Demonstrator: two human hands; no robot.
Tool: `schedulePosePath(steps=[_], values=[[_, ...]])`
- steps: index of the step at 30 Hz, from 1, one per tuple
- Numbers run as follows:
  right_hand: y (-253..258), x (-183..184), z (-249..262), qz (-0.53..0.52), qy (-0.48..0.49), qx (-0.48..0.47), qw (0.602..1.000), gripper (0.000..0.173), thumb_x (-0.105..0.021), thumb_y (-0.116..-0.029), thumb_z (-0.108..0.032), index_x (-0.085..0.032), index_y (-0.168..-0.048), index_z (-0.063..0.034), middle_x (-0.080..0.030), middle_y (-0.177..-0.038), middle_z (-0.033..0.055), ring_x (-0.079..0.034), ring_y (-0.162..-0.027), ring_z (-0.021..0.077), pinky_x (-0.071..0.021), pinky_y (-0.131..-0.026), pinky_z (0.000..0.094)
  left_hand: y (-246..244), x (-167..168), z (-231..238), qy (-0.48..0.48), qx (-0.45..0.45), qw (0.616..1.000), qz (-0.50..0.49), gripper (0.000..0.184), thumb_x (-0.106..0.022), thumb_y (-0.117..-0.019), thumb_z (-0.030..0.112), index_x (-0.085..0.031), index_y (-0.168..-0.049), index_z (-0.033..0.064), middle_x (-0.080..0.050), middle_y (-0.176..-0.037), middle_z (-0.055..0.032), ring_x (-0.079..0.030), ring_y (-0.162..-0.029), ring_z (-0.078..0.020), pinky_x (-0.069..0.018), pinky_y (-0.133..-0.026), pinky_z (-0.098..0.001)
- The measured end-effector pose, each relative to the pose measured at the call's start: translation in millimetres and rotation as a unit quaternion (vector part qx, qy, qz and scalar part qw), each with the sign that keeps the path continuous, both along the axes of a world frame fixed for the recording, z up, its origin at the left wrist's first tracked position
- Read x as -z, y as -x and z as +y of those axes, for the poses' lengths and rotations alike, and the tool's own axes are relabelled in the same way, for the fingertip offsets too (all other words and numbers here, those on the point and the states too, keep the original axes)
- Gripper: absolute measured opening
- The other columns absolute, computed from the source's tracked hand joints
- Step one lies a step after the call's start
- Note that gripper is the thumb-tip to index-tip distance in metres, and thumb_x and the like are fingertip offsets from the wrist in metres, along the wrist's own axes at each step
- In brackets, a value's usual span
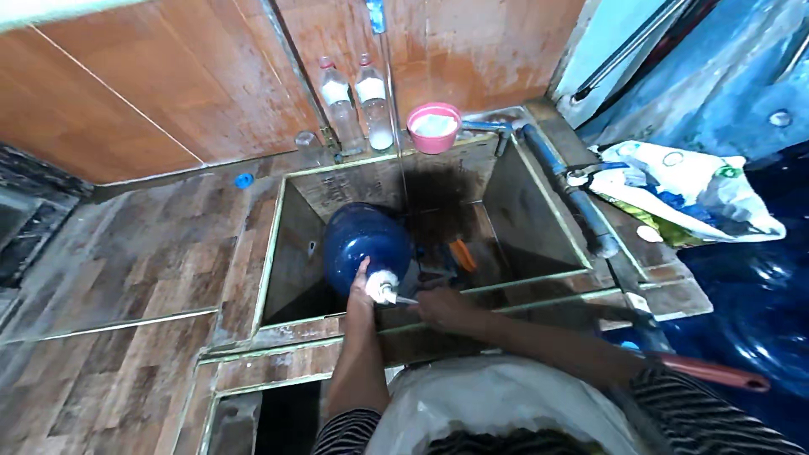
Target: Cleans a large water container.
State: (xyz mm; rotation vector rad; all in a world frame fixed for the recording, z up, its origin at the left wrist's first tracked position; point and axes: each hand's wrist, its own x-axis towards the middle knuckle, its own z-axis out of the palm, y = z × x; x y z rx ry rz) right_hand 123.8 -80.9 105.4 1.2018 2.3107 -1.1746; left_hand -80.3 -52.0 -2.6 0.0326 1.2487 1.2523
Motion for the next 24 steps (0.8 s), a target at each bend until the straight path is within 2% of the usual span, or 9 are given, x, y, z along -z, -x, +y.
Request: schedulePosePath(steps=[1, 4, 6, 9, 11, 15, 18, 22, 24], values=[[-13, -5, -5, 0.015, 0.004, -0.005, 1.000, 0.050, -0.039, -0.1117, -0.038, -0.062, -0.126, 0.0046, -0.066, -0.118, 0.0293, -0.064, -0.115, 0.0453, -0.0476, -0.098, 0.0623, 4, 2, -4, 0.000, 0.018, 0.999, 0.042, 0.044, -0.035, -0.1092, 0.044, -0.054, -0.129, 0.0090, -0.066, -0.100, -0.0094, -0.065, -0.082, -0.0169, -0.0560, -0.070, -0.0371], [-52, -13, 3, 0.054, 0.025, 0.061, 0.996, 0.051, -0.039, -0.1118, -0.039, -0.061, -0.127, 0.0048, -0.067, -0.115, 0.0287, -0.065, -0.111, 0.0439, -0.0477, -0.098, 0.0603, 20, -5, 0, 0.109, 0.114, 0.972, 0.172, 0.043, -0.044, -0.1068, 0.040, -0.054, -0.133, 0.0063, -0.064, -0.114, -0.0154, -0.063, -0.096, -0.0250, -0.0539, -0.081, -0.0468], [-72, -15, 20, 0.058, 0.019, 0.164, 0.985, 0.052, -0.036, -0.1124, -0.039, -0.056, -0.134, 0.0036, -0.066, -0.117, 0.0285, -0.065, -0.112, 0.0429, -0.0484, -0.098, 0.0588, 26, -18, -3, 0.143, 0.200, 0.924, 0.293, 0.045, -0.051, -0.1066, 0.033, -0.052, -0.138, 0.0011, -0.060, -0.126, -0.0192, -0.060, -0.109, -0.0274, -0.0509, -0.092, -0.0475], [-93, -21, 61, 0.050, -0.019, 0.266, 0.963, 0.050, -0.032, -0.1134, -0.032, -0.040, -0.151, -0.0013, -0.064, -0.126, 0.0278, -0.065, -0.115, 0.0414, -0.0498, -0.099, 0.0563, 42, -47, 1, 0.174, 0.333, 0.822, 0.427, 0.054, -0.058, -0.1052, 0.031, -0.051, -0.142, -0.0077, -0.049, -0.148, -0.0277, -0.044, -0.141, -0.0383, -0.0323, -0.117, -0.0561], [-103, -31, 101, 0.012, -0.058, 0.293, 0.954, 0.051, -0.032, -0.1122, -0.027, -0.029, -0.159, -0.0062, -0.063, -0.130, 0.0268, -0.064, -0.118, 0.0415, -0.0504, -0.100, 0.0566, 54, -64, 10, 0.197, 0.367, 0.778, 0.471, 0.055, -0.061, -0.1036, 0.033, -0.053, -0.140, -0.0076, -0.051, -0.145, -0.0294, -0.045, -0.139, -0.0410, -0.0336, -0.115, -0.0593], [-130, -23, 207, -0.009, -0.172, 0.332, 0.927, 0.056, -0.037, -0.1118, -0.022, -0.020, -0.164, -0.0107, -0.064, -0.125, 0.0315, -0.064, -0.114, 0.0494, -0.0499, -0.095, 0.0638, 60, -92, 35, 0.219, 0.293, 0.733, 0.574, 0.050, -0.070, -0.0979, 0.034, -0.062, -0.132, -0.0022, -0.062, -0.129, -0.0297, -0.059, -0.122, -0.0448, -0.0444, -0.101, -0.0637], [-161, 8, 290, -0.014, -0.263, 0.348, 0.900, 0.058, -0.043, -0.1092, -0.016, -0.021, -0.162, -0.0043, -0.062, -0.125, 0.0365, -0.064, -0.112, 0.0550, -0.0507, -0.091, 0.0682, 50, -107, 49, 0.185, 0.199, 0.708, 0.652, 0.043, -0.064, -0.1017, 0.031, -0.063, -0.129, -0.0030, -0.065, -0.125, -0.0286, -0.060, -0.121, -0.0455, -0.0439, -0.103, -0.0641], [-185, 38, 358, -0.067, -0.283, 0.354, 0.889, 0.053, -0.052, -0.1034, -0.003, -0.032, -0.150, 0.0138, -0.044, -0.145, 0.0419, -0.052, -0.126, 0.0594, -0.0442, -0.099, 0.0711, 33, -99, 82, 0.135, 0.117, 0.718, 0.673, 0.040, -0.062, -0.1024, 0.028, -0.062, -0.128, -0.0032, -0.062, -0.129, -0.0282, -0.060, -0.120, -0.0437, -0.0458, -0.102, -0.0611], [-184, 46, 373, -0.106, -0.262, 0.374, 0.883, 0.050, -0.053, -0.1016, -0.002, -0.038, -0.147, 0.0119, -0.041, -0.148, 0.0403, -0.053, -0.125, 0.0593, -0.0454, -0.096, 0.0726, 16, -94, 98, 0.117, 0.110, 0.719, 0.676, 0.047, -0.069, -0.0980, 0.032, -0.062, -0.129, -0.0022, -0.058, -0.134, -0.0282, -0.057, -0.125, -0.0437, -0.0456, -0.103, -0.0599]])
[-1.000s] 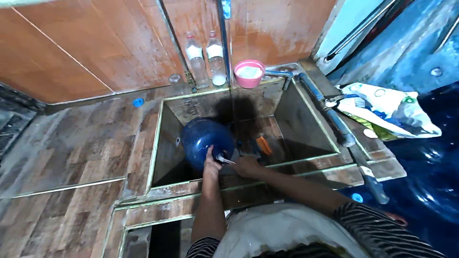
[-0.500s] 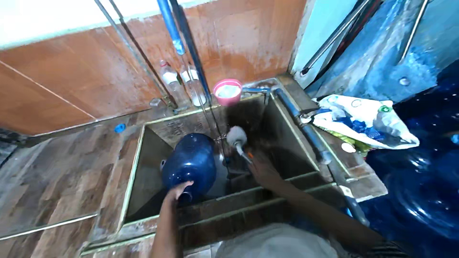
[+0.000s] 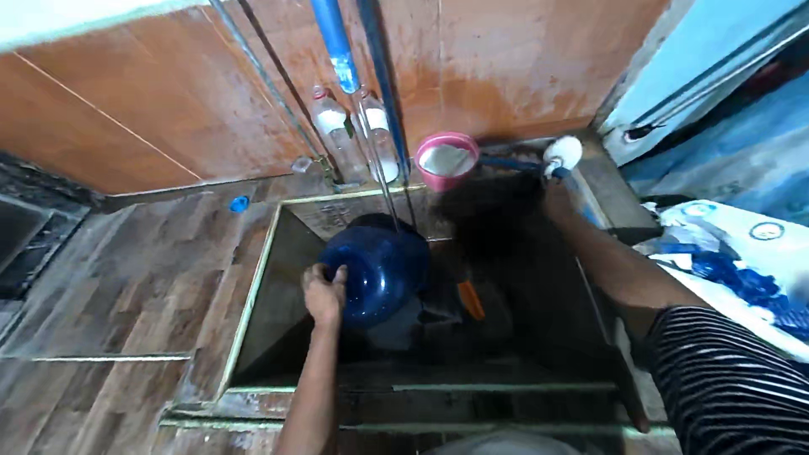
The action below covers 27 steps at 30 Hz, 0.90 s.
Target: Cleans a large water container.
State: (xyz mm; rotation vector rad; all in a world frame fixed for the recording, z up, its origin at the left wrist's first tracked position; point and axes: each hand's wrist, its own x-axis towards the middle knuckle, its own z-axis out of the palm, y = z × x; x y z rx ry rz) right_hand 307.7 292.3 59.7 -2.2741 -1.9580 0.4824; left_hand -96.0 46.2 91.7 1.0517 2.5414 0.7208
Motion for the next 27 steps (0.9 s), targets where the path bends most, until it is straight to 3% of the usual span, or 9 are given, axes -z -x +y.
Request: schedulePosePath(steps=[2, 4, 9, 11, 13, 15, 20, 24, 27], values=[[5, 7, 7, -0.030, 0.018, 0.015, 0.999, 0.050, -0.054, -0.1010, -0.002, -0.040, -0.148, 0.0104, -0.039, -0.148, 0.0409, -0.055, -0.120, 0.0618, -0.0476, -0.091, 0.0740, -21, -2, 17, 0.022, 0.039, 0.999, 0.019, 0.052, -0.072, -0.0953, 0.035, -0.061, -0.132, 0.0004, -0.055, -0.139, -0.0268, -0.054, -0.128, -0.0434, -0.0458, -0.103, -0.0587], [9, 13, 10, -0.068, 0.032, 0.020, 0.997, 0.051, -0.054, -0.1011, -0.001, -0.039, -0.148, 0.0107, -0.040, -0.147, 0.0415, -0.056, -0.117, 0.0620, -0.0484, -0.088, 0.0741, -40, -7, 36, 0.062, 0.113, 0.991, 0.048, 0.045, -0.066, -0.0993, 0.029, -0.061, -0.135, 0.0020, -0.054, -0.141, -0.0251, -0.054, -0.130, -0.0422, -0.0468, -0.104, -0.0562], [23, -3, 4, -0.086, 0.068, 0.048, 0.993, 0.048, -0.056, -0.1015, -0.005, -0.043, -0.144, 0.0146, -0.042, -0.149, 0.0382, -0.054, -0.126, 0.0569, -0.0480, -0.095, 0.0701, -57, -16, 83, 0.079, 0.242, 0.964, 0.078, 0.030, -0.059, -0.1022, 0.020, -0.069, -0.124, 0.0027, -0.060, -0.133, -0.0226, -0.057, -0.125, -0.0420, -0.0485, -0.099, -0.0565], [36, -21, -9, -0.076, 0.074, -0.025, 0.994, 0.053, -0.062, -0.1012, -0.015, -0.044, -0.142, 0.0159, -0.039, -0.150, 0.0393, -0.050, -0.130, 0.0569, -0.0470, -0.098, 0.0685, -57, -26, 94, 0.051, 0.293, 0.951, 0.089, 0.026, -0.063, -0.1000, 0.018, -0.071, -0.119, 0.0021, -0.062, -0.129, -0.0229, -0.058, -0.122, -0.0435, -0.0495, -0.097, -0.0582], [57, -38, -28, -0.004, 0.059, -0.149, 0.987, 0.052, -0.060, -0.1045, -0.030, -0.054, -0.138, 0.0092, -0.048, -0.146, 0.0360, -0.054, -0.127, 0.0544, -0.0456, -0.100, 0.0691, -59, -37, 106, 0.000, 0.334, 0.938, 0.091, 0.022, -0.067, -0.0976, 0.016, -0.074, -0.113, 0.0032, -0.064, -0.124, -0.0224, -0.060, -0.117, -0.0440, -0.0504, -0.092, -0.0610], [92, -45, -42, 0.153, 0.036, -0.228, 0.961, 0.046, -0.054, -0.1076, -0.033, -0.058, -0.140, 0.0004, -0.057, -0.142, 0.0260, -0.057, -0.130, 0.0430, -0.0436, -0.109, 0.0617, -59, -47, 117, -0.053, 0.378, 0.919, 0.096, 0.019, -0.070, -0.0958, 0.016, -0.074, -0.109, 0.0035, -0.066, -0.118, -0.0232, -0.062, -0.111, -0.0440, -0.0510, -0.089, -0.0624], [187, -38, -71, 0.510, 0.014, -0.283, 0.812, 0.044, -0.033, -0.1130, -0.025, -0.054, -0.144, -0.0024, -0.062, -0.139, 0.0172, -0.062, -0.124, 0.0242, -0.0490, -0.107, 0.0432, -53, -31, 129, -0.079, 0.432, 0.898, 0.023, 0.038, -0.076, -0.0891, 0.012, -0.067, -0.123, -0.0002, -0.068, -0.121, -0.0211, -0.064, -0.115, -0.0375, -0.0499, -0.100, -0.0597], [238, -22, -83, 0.599, 0.072, -0.217, 0.767, 0.043, -0.032, -0.1131, -0.024, -0.059, -0.133, 0.0032, -0.065, -0.125, 0.0172, -0.061, -0.112, 0.0177, -0.0498, -0.100, 0.0362, -43, 4, 116, -0.159, 0.338, 0.919, -0.130, 0.051, -0.082, -0.0836, 0.015, -0.062, -0.127, -0.0012, -0.063, -0.128, -0.0193, -0.062, -0.118, -0.0281, -0.0506, -0.103, -0.0486], [254, -18, -84, 0.593, 0.096, -0.244, 0.761, 0.033, -0.046, -0.1083, -0.015, -0.058, -0.128, 0.0084, -0.066, -0.118, 0.0176, -0.062, -0.107, 0.0139, -0.0500, -0.097, 0.0306, -38, 11, 94, -0.267, 0.256, 0.879, -0.301, 0.060, -0.070, -0.0827, 0.002, -0.045, -0.136, -0.0047, -0.059, -0.127, -0.0141, -0.061, -0.114, -0.0143, -0.0531, -0.097, -0.0302]])
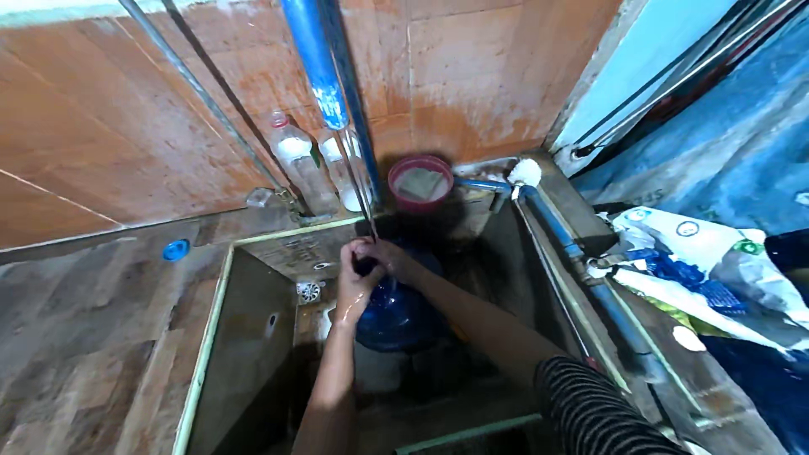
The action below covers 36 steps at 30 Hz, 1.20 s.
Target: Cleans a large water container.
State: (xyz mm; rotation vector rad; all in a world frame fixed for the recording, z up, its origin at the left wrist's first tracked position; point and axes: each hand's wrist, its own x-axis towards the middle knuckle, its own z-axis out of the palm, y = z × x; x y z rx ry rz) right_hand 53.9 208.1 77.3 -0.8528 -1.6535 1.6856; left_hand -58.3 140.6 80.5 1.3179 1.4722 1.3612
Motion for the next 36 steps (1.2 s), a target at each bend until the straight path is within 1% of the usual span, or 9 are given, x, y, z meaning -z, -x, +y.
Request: schedulePosePath(steps=[3, 6, 9, 14, 19, 23, 26, 30, 36], values=[[8, -4, -9, -0.032, -0.028, -0.018, 0.999, 0.031, -0.045, -0.1034, 0.000, -0.058, -0.129, 0.0125, -0.063, -0.127, 0.0231, -0.060, -0.116, 0.0187, -0.0456, -0.104, 0.0307, -20, 7, -15, -0.058, -0.123, 0.986, -0.095, 0.051, -0.061, -0.0908, 0.004, -0.043, -0.137, -0.0100, -0.059, -0.125, -0.0176, -0.059, -0.114, -0.0137, -0.0503, -0.098, -0.0265], [6, -2, -17, -0.069, -0.048, 0.039, 0.996, 0.034, -0.038, -0.1080, -0.002, -0.062, -0.126, 0.0134, -0.065, -0.127, 0.0270, -0.062, -0.119, 0.0258, -0.0453, -0.107, 0.0353, -43, 11, 0, -0.072, -0.269, 0.960, 0.006, 0.036, -0.064, -0.0948, 0.007, -0.053, -0.122, -0.0146, -0.061, -0.116, -0.0271, -0.061, -0.109, -0.0281, -0.0505, -0.096, -0.0381], [3, -4, -23, -0.046, 0.002, 0.153, 0.987, 0.034, -0.040, -0.1103, -0.012, -0.064, -0.121, 0.0099, -0.067, -0.111, 0.0211, -0.062, -0.102, 0.0211, -0.0501, -0.094, 0.0366, -41, 11, 21, -0.065, -0.226, 0.970, 0.058, 0.036, -0.062, -0.0975, 0.015, -0.060, -0.123, -0.0105, -0.063, -0.119, -0.0279, -0.063, -0.109, -0.0341, -0.0520, -0.095, -0.0462], [-15, -20, -44, -0.170, -0.040, 0.155, 0.972, 0.045, -0.032, -0.1135, -0.021, -0.049, -0.147, 0.0042, -0.056, -0.143, 0.0255, -0.055, -0.134, 0.0336, -0.0405, -0.114, 0.0476, -24, 20, 48, -0.038, -0.268, 0.959, -0.084, 0.038, -0.044, -0.1099, 0.028, -0.062, -0.108, -0.0050, -0.065, -0.095, -0.0129, -0.062, -0.084, -0.0164, -0.0527, -0.081, -0.0378], [-16, -43, -35, -0.216, 0.028, 0.132, 0.967, 0.038, -0.035, -0.1128, -0.011, -0.048, -0.141, 0.0097, -0.054, -0.140, 0.0304, -0.053, -0.129, 0.0381, -0.0407, -0.110, 0.0466, -74, 13, 19, -0.007, -0.172, 0.984, -0.049, 0.044, -0.043, -0.1080, 0.021, -0.049, -0.142, -0.0052, -0.046, -0.147, -0.0275, -0.047, -0.135, -0.0359, -0.0390, -0.112, -0.0496], [-24, -25, -32, -0.261, -0.065, 0.108, 0.957, 0.043, -0.031, -0.1140, -0.019, -0.053, -0.138, 0.0087, -0.061, -0.131, 0.0296, -0.061, -0.120, 0.0391, -0.0469, -0.104, 0.0522, -42, 23, 19, -0.010, -0.196, 0.980, -0.022, 0.044, -0.032, -0.1123, 0.024, -0.049, -0.143, -0.0024, -0.064, -0.129, -0.0214, -0.063, -0.117, -0.0305, -0.0490, -0.101, -0.0486], [-18, -22, -16, -0.202, -0.022, 0.143, 0.969, 0.046, -0.029, -0.1142, -0.027, -0.060, -0.123, 0.0061, -0.064, -0.111, 0.0232, -0.061, -0.099, 0.0310, -0.0496, -0.088, 0.0493, -52, 17, 6, 0.019, -0.187, 0.980, -0.060, 0.048, -0.024, -0.1135, 0.022, -0.045, -0.145, -0.0068, -0.055, -0.140, -0.0262, -0.054, -0.130, -0.0337, -0.0411, -0.111, -0.0489], [-16, -12, -31, -0.131, -0.050, 0.150, 0.979, 0.042, -0.030, -0.1131, -0.021, -0.061, -0.130, 0.0018, -0.065, -0.119, 0.0184, -0.062, -0.107, 0.0242, -0.0505, -0.094, 0.0436, -63, 25, 11, -0.006, -0.179, 0.976, -0.126, 0.046, -0.034, -0.1120, 0.021, -0.040, -0.148, -0.0063, -0.051, -0.145, -0.0245, -0.052, -0.133, -0.0288, -0.0409, -0.112, -0.0434], [-16, -24, -23, -0.174, -0.001, 0.153, 0.973, 0.045, -0.029, -0.1141, -0.025, -0.062, -0.123, 0.0039, -0.065, -0.111, 0.0185, -0.060, -0.099, 0.0253, -0.0493, -0.088, 0.0440, -56, 25, 13, 0.028, -0.190, 0.967, -0.168, 0.066, -0.009, -0.1121, 0.040, -0.055, -0.134, -0.0015, -0.065, -0.127, -0.0176, -0.062, -0.115, -0.0224, -0.0488, -0.100, -0.0416]])
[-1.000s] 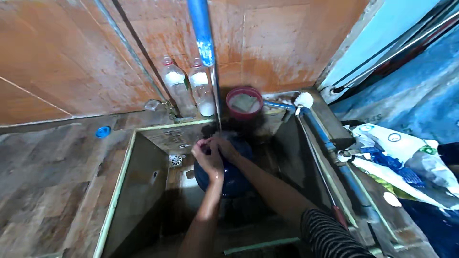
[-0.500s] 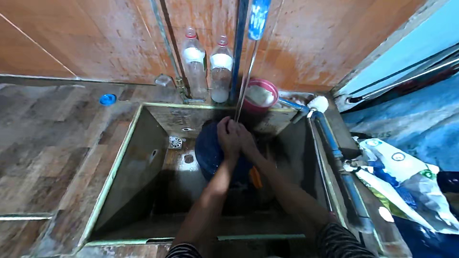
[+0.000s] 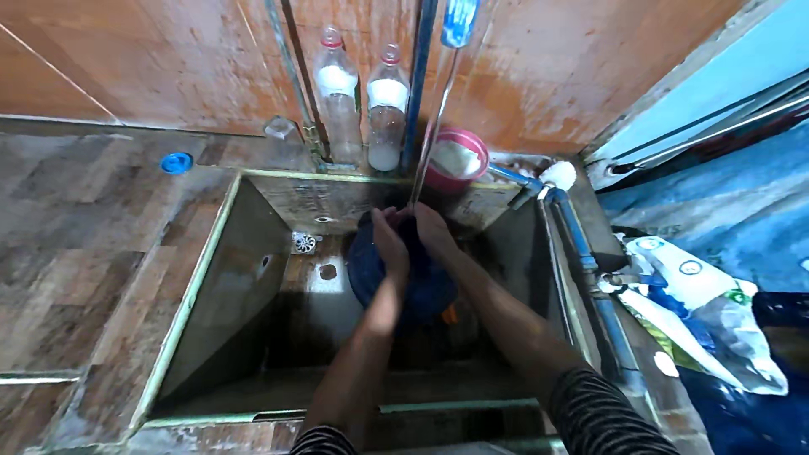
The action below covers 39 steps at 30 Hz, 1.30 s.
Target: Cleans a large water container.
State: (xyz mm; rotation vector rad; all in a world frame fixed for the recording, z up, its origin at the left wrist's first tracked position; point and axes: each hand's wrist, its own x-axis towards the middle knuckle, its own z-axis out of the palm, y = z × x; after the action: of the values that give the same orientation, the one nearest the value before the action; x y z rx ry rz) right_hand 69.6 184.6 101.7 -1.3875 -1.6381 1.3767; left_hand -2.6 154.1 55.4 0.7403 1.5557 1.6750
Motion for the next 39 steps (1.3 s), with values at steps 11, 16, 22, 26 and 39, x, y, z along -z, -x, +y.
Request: schedulePosePath(steps=[11, 16, 22, 26, 39], values=[[5, 23, -4, -0.173, -0.291, -0.046, 0.940, 0.037, -0.055, -0.1032, -0.032, -0.068, -0.123, -0.0029, -0.066, -0.113, 0.0214, -0.070, -0.088, 0.0351, -0.0570, -0.068, 0.0526, 16, -1, -4, 0.032, 0.071, 0.989, 0.125, 0.050, -0.020, -0.1138, 0.023, -0.057, -0.132, -0.0061, -0.066, -0.117, -0.0224, -0.063, -0.110, -0.0270, -0.0494, -0.098, -0.0455], [-65, 44, -9, -0.196, -0.313, -0.019, 0.929, 0.058, -0.069, -0.0919, -0.046, -0.068, -0.126, 0.0006, -0.068, -0.124, 0.0215, -0.069, -0.111, 0.0345, -0.0562, -0.093, 0.0541, 36, 15, 16, 0.183, 0.260, 0.856, 0.408, 0.050, -0.055, -0.1045, 0.040, -0.057, -0.146, 0.0138, -0.044, -0.157, -0.0187, -0.031, -0.148, -0.0460, -0.0197, -0.113, -0.0736], [-142, 53, -27, -0.198, -0.272, 0.077, 0.939, 0.045, -0.056, -0.0972, -0.018, -0.058, -0.125, 0.0174, -0.065, -0.122, 0.0301, -0.064, -0.114, 0.0220, -0.0508, -0.100, 0.0296, 20, 31, 60, 0.173, 0.374, 0.876, 0.250, 0.062, -0.065, -0.0969, 0.050, -0.057, -0.144, 0.0114, -0.056, -0.143, -0.0193, -0.053, -0.133, -0.0402, -0.0400, -0.106, -0.0668], [-175, 53, -49, -0.266, -0.214, 0.137, 0.930, 0.048, -0.045, -0.1017, -0.016, -0.051, -0.134, 0.0193, -0.058, -0.134, 0.0351, -0.059, -0.127, 0.0310, -0.0452, -0.109, 0.0373, 23, 94, 84, 0.180, 0.447, 0.866, 0.136, 0.051, -0.048, -0.1076, 0.045, -0.063, -0.136, 0.0047, -0.062, -0.137, -0.0211, -0.054, -0.133, -0.0387, -0.0348, -0.111, -0.0657], [-159, 30, -65, -0.190, -0.158, 0.257, 0.934, 0.041, -0.045, -0.1067, -0.017, -0.053, -0.133, 0.0134, -0.061, -0.130, 0.0243, -0.059, -0.116, 0.0126, -0.0464, -0.102, 0.0265, 153, 176, -26, 0.403, 0.152, 0.900, -0.069, 0.060, -0.051, -0.1079, 0.038, -0.048, -0.141, -0.0116, -0.049, -0.144, -0.0321, -0.048, -0.135, -0.0411, -0.0367, -0.113, -0.0531]])
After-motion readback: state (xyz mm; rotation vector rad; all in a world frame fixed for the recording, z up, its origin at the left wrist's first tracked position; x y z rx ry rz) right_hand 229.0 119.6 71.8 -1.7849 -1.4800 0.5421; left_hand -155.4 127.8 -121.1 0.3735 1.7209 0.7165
